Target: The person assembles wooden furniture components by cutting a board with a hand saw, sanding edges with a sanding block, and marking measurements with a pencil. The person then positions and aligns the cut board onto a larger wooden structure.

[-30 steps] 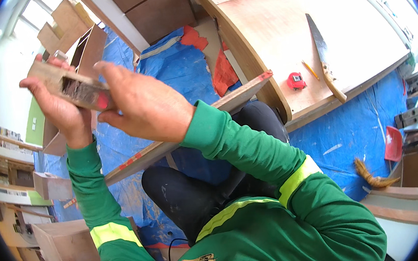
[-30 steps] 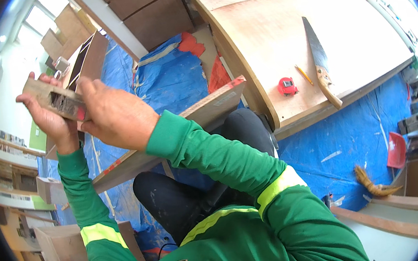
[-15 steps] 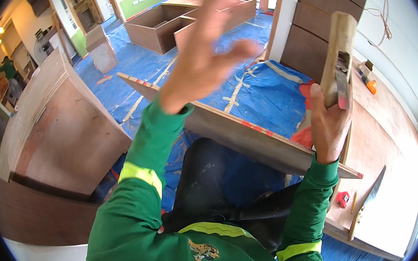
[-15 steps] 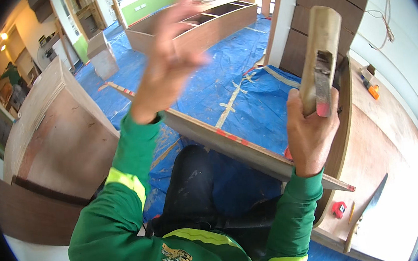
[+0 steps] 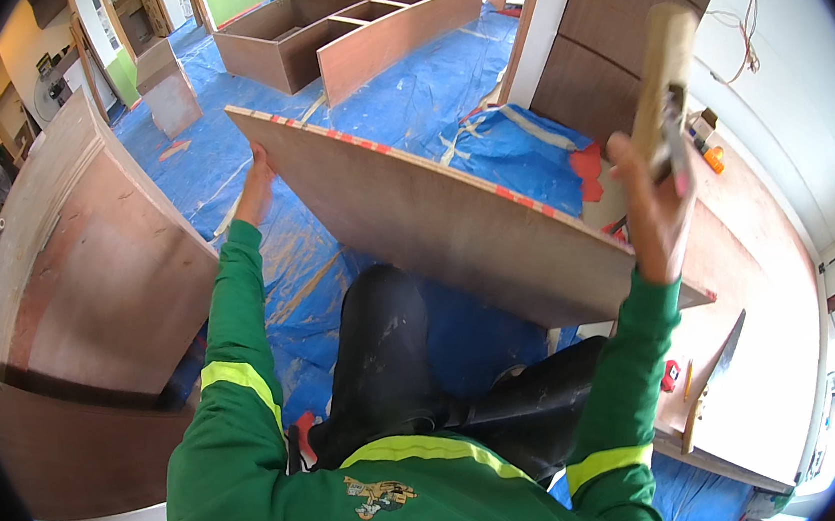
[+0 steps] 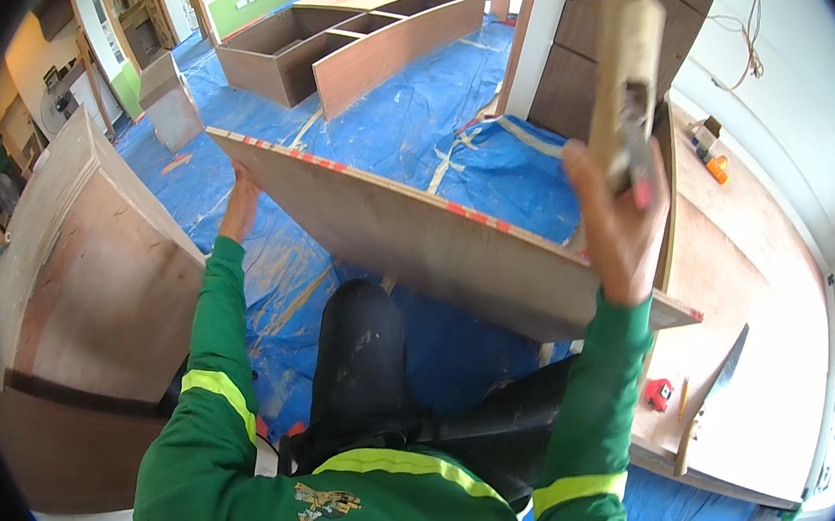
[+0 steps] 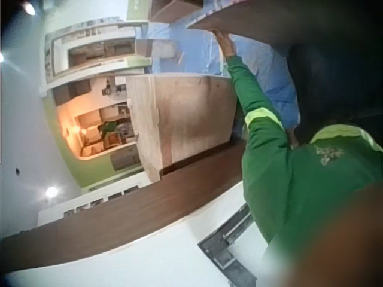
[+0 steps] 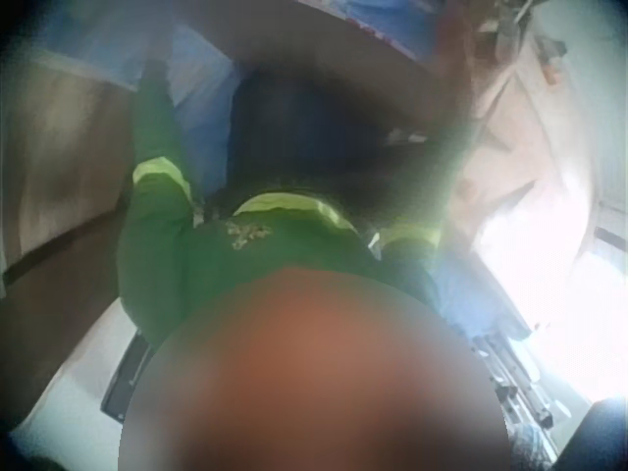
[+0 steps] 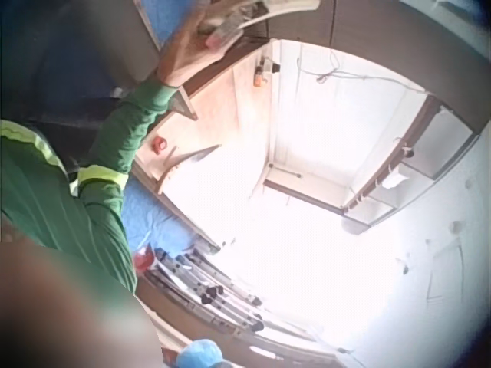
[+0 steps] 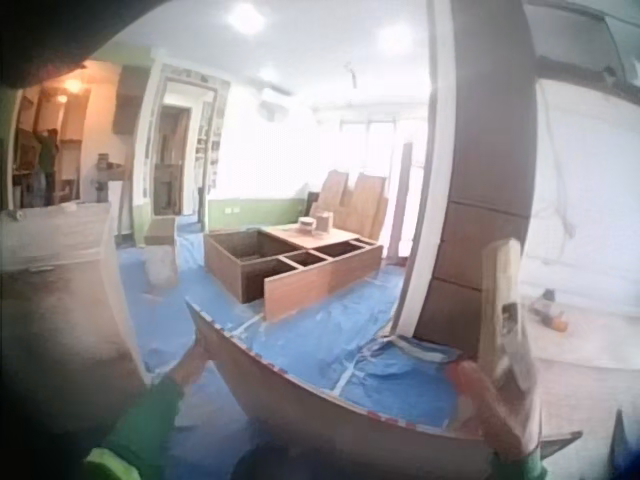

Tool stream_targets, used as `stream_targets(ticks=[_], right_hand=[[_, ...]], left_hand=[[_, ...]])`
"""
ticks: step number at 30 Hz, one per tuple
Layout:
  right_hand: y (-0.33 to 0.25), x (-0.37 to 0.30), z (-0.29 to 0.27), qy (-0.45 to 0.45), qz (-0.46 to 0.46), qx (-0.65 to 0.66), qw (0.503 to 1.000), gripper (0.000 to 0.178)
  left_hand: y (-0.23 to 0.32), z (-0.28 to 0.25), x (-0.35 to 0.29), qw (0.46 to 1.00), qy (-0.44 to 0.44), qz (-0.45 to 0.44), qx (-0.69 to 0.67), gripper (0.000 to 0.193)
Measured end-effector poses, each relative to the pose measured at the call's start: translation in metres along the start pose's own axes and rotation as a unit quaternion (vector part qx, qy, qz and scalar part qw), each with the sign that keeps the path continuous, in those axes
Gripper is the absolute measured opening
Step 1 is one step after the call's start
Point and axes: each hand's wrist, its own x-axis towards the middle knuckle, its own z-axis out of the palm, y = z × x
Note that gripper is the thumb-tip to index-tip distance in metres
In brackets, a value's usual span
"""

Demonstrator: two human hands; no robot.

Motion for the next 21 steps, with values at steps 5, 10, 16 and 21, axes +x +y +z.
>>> stream_targets(ticks=[5,10,16,21], right_hand=[[-0.014,-0.059,0.007,-0.114,-0.086,-0.168,0.975,0.042],[-0.036,-0.059,-0.003,-0.192,-0.076,-0.240,0.949,0.051],[-0.042,-0.067,-0.044,-0.194,-0.085,-0.235,0.948,0.047],[-0.041,-0.097,-0.081,-0.008,-0.120,-0.271,0.955,0.044]], left_hand=[[-0.069,0.008,-0.013,0.979,0.048,-0.049,-0.191,0.099],[-0.051,0.040,-0.018,0.950,0.083,-0.014,-0.301,0.086],[0.032,0.108,0.024,0.900,0.180,-0.004,-0.396,0.081],[0.174,0.159,0.055,0.892,0.219,0.057,-0.391,0.088]])
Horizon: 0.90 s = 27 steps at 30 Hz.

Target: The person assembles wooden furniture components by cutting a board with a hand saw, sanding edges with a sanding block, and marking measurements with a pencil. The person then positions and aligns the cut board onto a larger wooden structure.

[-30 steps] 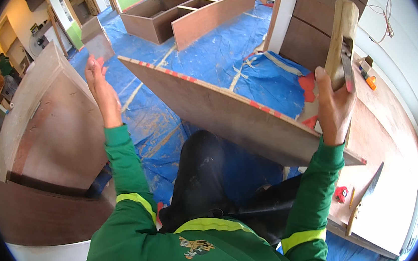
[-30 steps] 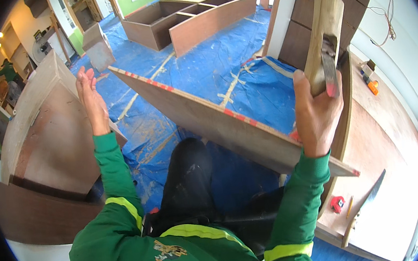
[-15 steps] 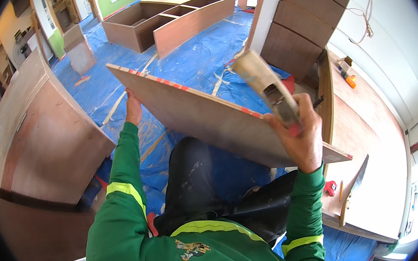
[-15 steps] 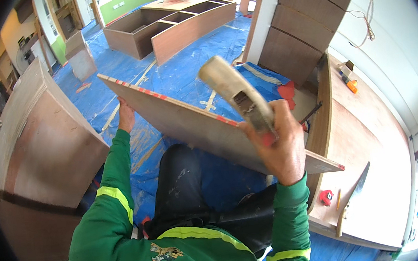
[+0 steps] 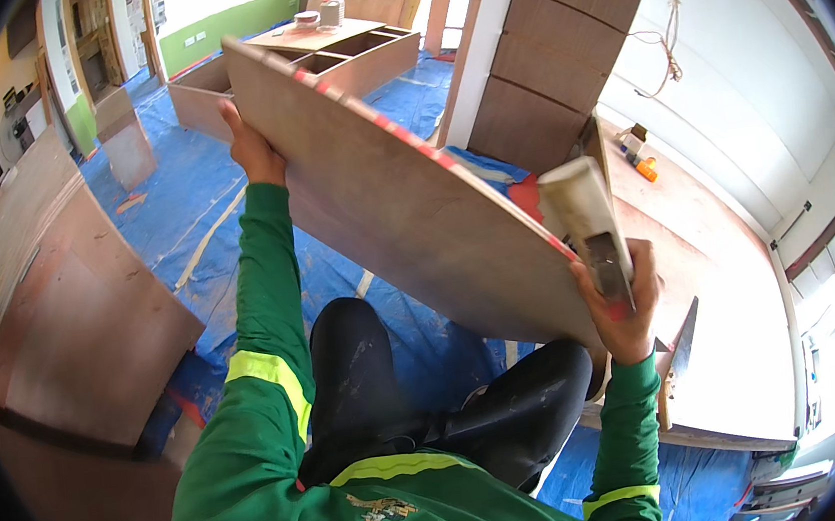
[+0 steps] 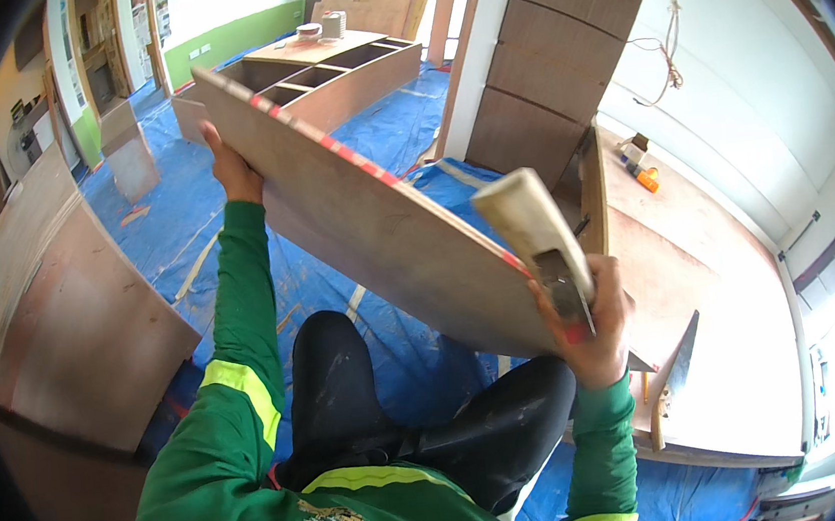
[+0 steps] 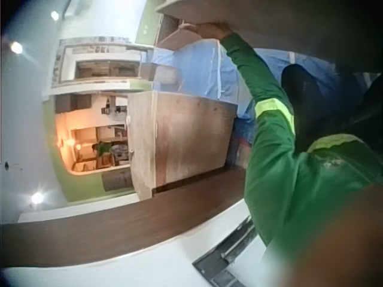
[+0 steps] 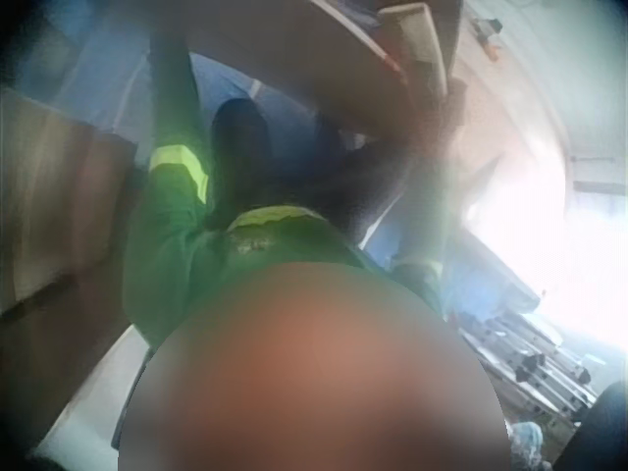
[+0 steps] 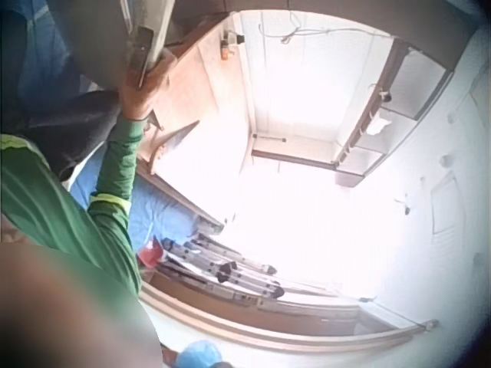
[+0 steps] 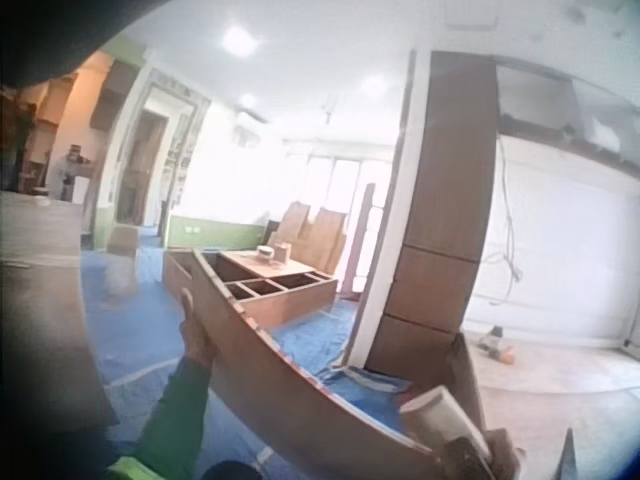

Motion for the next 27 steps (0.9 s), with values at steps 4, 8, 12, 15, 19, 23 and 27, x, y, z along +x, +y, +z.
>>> stream_targets(ticks=[4,8,12,15,19,23,27], right_hand=[[0.018,-0.026,-0.010,0.118,0.091,0.083,0.985,0.039],[0.028,-0.054,0.004,0.183,0.051,0.121,0.974,0.044],[0.048,-0.089,0.044,0.179,0.129,0.182,0.958,0.046],[0.045,-0.097,0.069,0.145,0.204,0.286,0.925,0.022],[0.080,-0.128,0.095,0.014,0.295,0.353,0.888,0.033],[0.094,-0.169,0.126,0.005,0.331,0.410,0.850,0.049],[0.080,-0.161,0.095,0.044,0.410,0.459,0.787,0.048]], left_hand=[[0.060,0.117,-0.008,0.997,-0.032,0.071,0.006,0.080],[0.126,0.214,-0.018,0.981,-0.105,0.159,0.046,0.069],[0.147,0.244,-0.033,0.939,-0.215,0.268,0.010,0.061],[0.161,0.229,-0.044,0.913,-0.350,0.197,0.076,0.055],[0.097,0.237,-0.118,0.909,-0.183,0.343,0.151,0.053],[0.069,0.170,-0.055,0.623,-0.224,0.630,0.406,0.038],[0.037,0.160,-0.125,0.567,-0.280,0.731,0.256,0.020]])
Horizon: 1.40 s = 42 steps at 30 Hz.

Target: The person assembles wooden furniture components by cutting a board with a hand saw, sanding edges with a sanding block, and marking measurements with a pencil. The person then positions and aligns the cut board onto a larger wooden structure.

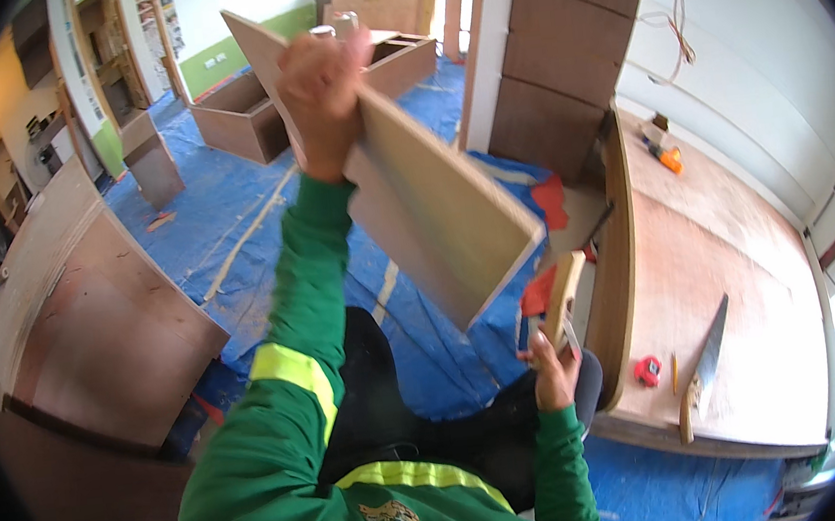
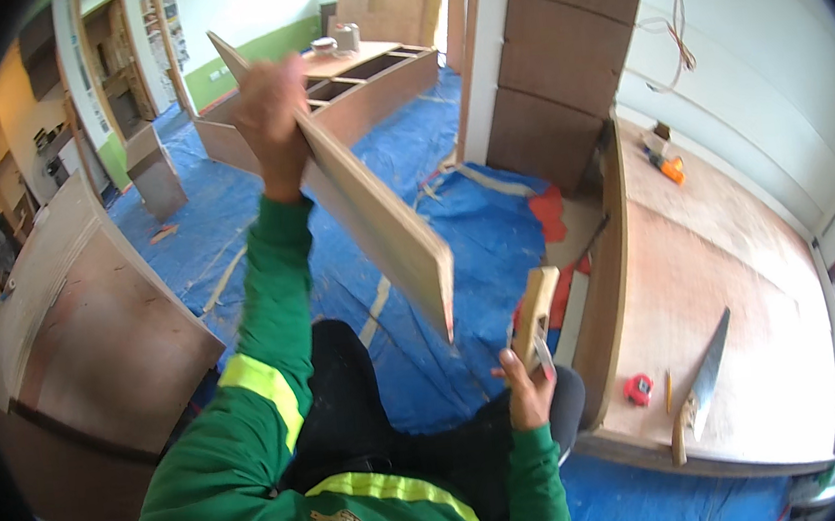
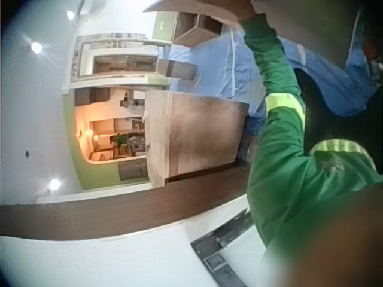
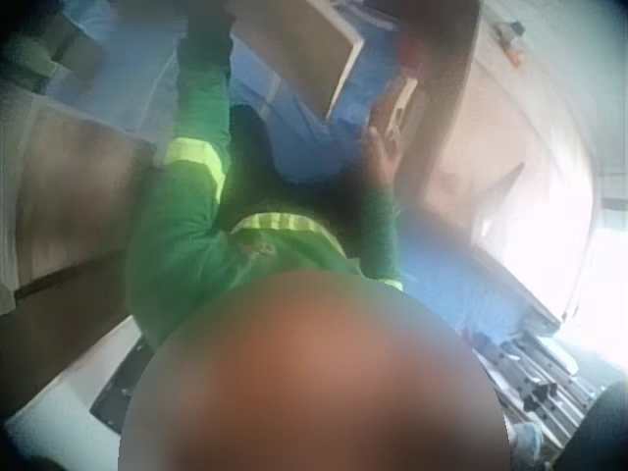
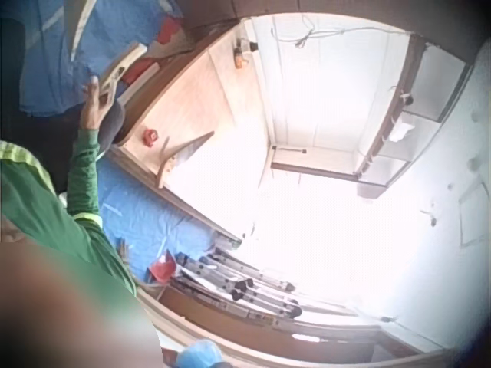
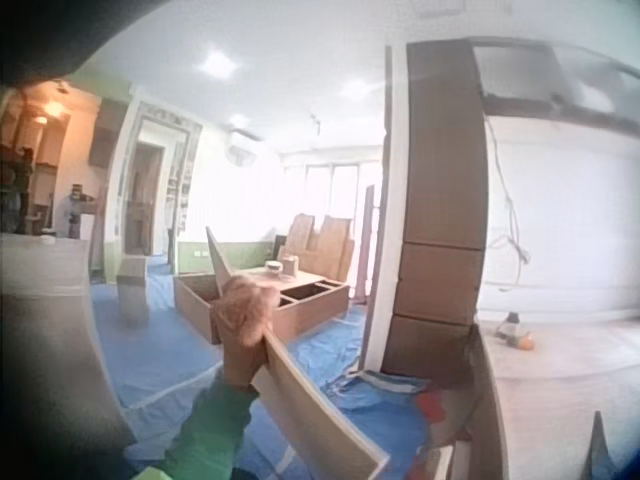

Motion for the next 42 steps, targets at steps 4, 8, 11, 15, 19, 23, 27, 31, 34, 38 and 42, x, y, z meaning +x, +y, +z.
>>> stream_targets(ticks=[4,8,11,15,19,23,27,31,34,38,42], right_hand=[[-0.031,0.006,-0.025,-0.016,-0.056,-0.047,0.997,0.040],[-0.048,0.017,-0.046,-0.040,-0.097,0.033,0.994,0.060],[-0.065,0.026,-0.047,-0.032,-0.127,0.095,0.987,0.066],[-0.094,0.033,-0.043,-0.066,-0.124,0.147,0.979,0.066],[-0.119,0.041,-0.032,-0.065,-0.149,0.149,0.975,0.069],[-0.158,0.044,-0.014,-0.116,-0.183,0.153,0.964,0.077],[-0.212,0.050,0.014,-0.174,-0.236,0.037,0.955,0.087],[-0.257,0.050,0.071,-0.158,-0.290,-0.230,0.915,0.074],[-0.278,0.051,0.097,-0.200,-0.364,-0.392,0.821,0.060],[-0.283,0.082,0.131,-0.318,-0.458,-0.463,0.689,0.056],[-0.295,0.100,0.172,-0.352,-0.521,-0.470,0.619,0.059]], left_hand=[[0.050,-0.017,-0.029,0.936,-0.036,-0.315,-0.154,0.055],[0.080,-0.025,-0.058,0.939,-0.056,-0.309,-0.140,0.056],[0.101,-0.022,-0.066,0.930,-0.062,-0.331,-0.150,0.058],[0.114,-0.011,-0.062,0.924,-0.068,-0.338,-0.168,0.057],[0.110,-0.015,-0.062,0.918,-0.074,-0.348,-0.177,0.050],[0.102,-0.017,-0.078,0.933,-0.074,-0.303,-0.179,0.039],[0.064,-0.002,-0.102,0.935,-0.065,-0.316,-0.145,0.031],[0.035,-0.012,-0.123,0.925,-0.084,-0.345,-0.138,0.030],[0.052,-0.008,-0.073,0.876,-0.027,-0.383,-0.293,0.041],[0.086,-0.040,-0.016,0.782,-0.124,-0.365,-0.489,0.048],[0.088,-0.046,-0.006,0.850,-0.225,-0.349,-0.324,0.047]])
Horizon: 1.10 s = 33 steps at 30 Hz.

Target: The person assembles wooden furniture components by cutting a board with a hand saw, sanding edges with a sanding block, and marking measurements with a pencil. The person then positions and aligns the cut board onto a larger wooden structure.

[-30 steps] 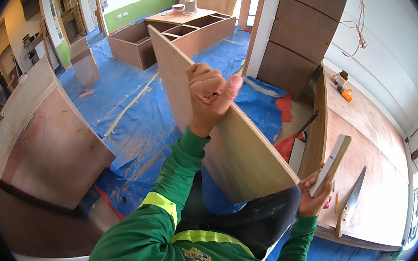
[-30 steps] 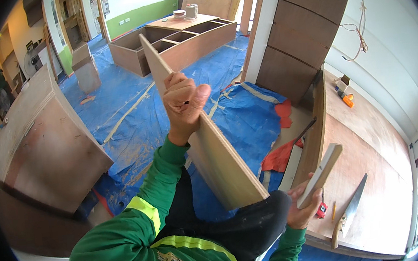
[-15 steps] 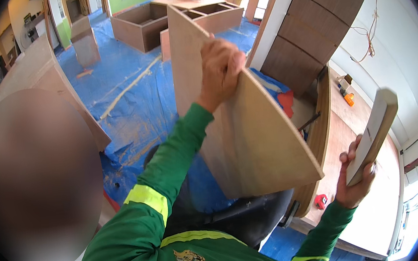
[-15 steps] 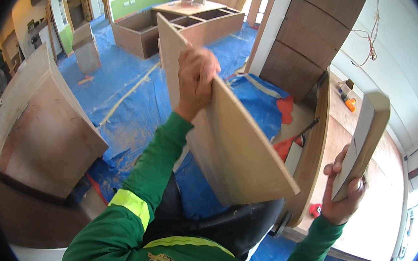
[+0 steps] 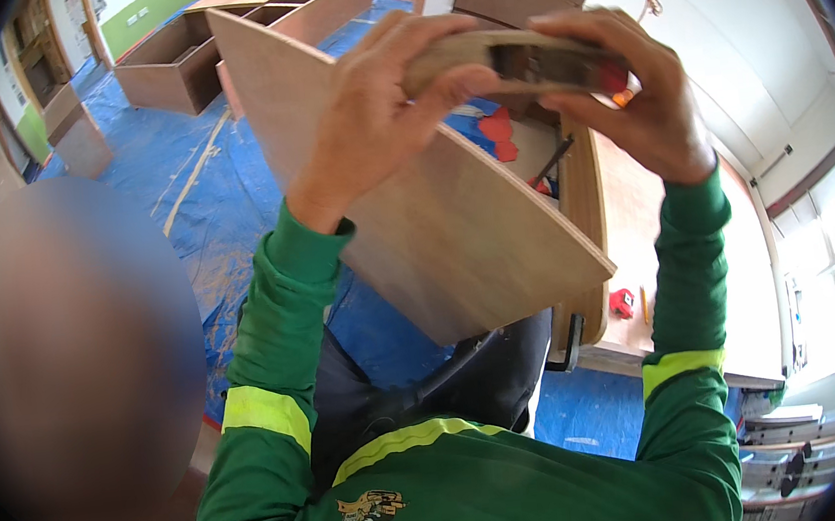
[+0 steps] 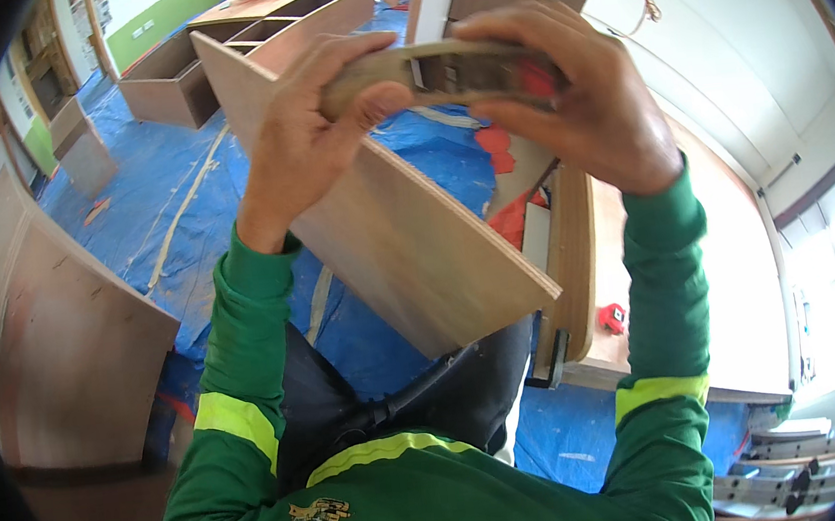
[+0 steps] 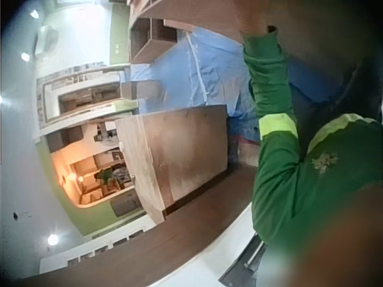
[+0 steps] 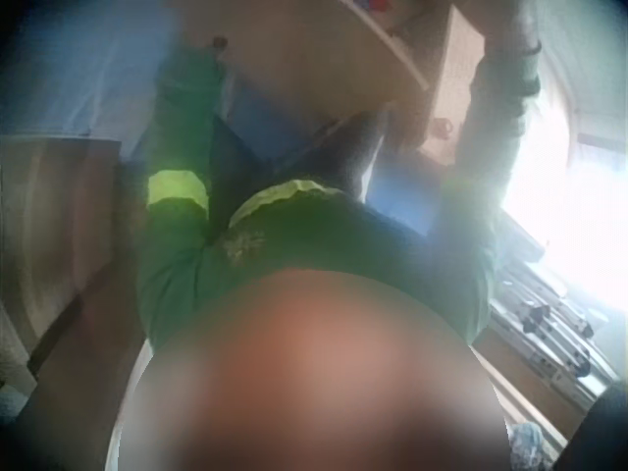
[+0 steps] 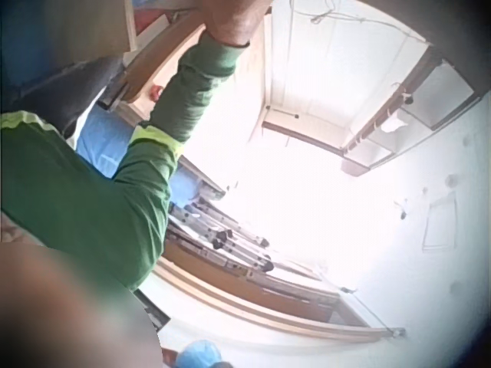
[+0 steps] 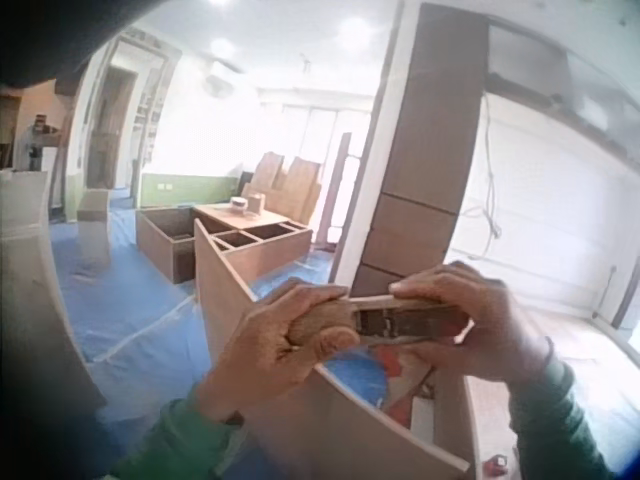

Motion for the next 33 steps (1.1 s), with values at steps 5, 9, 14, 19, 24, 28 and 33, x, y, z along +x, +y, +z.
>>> stream_targets(ticks=[5,9,14,19,24,28,33], right_hand=[[0.002,0.015,0.046,0.187,0.188,0.085,0.960,0.070],[-0.036,0.036,0.064,0.109,0.271,0.417,0.861,0.060],[-0.043,0.060,0.058,0.088,0.290,0.392,0.869,0.042],[-0.026,0.073,0.045,-0.071,0.379,0.231,0.893,0.045],[-0.042,0.068,0.078,-0.226,0.252,0.073,0.938,0.049],[-0.060,0.097,0.091,-0.320,0.297,0.062,0.897,0.059],[-0.005,0.140,0.144,-0.293,0.232,0.027,0.927,0.065]], left_hand=[[-0.013,0.034,-0.005,0.957,0.274,-0.019,-0.091,0.041],[-0.005,0.066,-0.008,0.934,0.353,0.046,-0.029,0.046],[0.015,0.052,-0.030,0.969,0.218,0.112,0.018,0.067],[-0.072,-0.041,-0.053,0.927,0.302,0.103,0.195,0.068],[-0.267,-0.160,-0.036,0.845,0.468,-0.226,0.123,0.066],[-0.367,-0.176,-0.015,0.862,0.373,-0.318,0.126,0.073],[-0.419,-0.126,-0.004,0.868,0.370,-0.325,-0.056,0.076]])
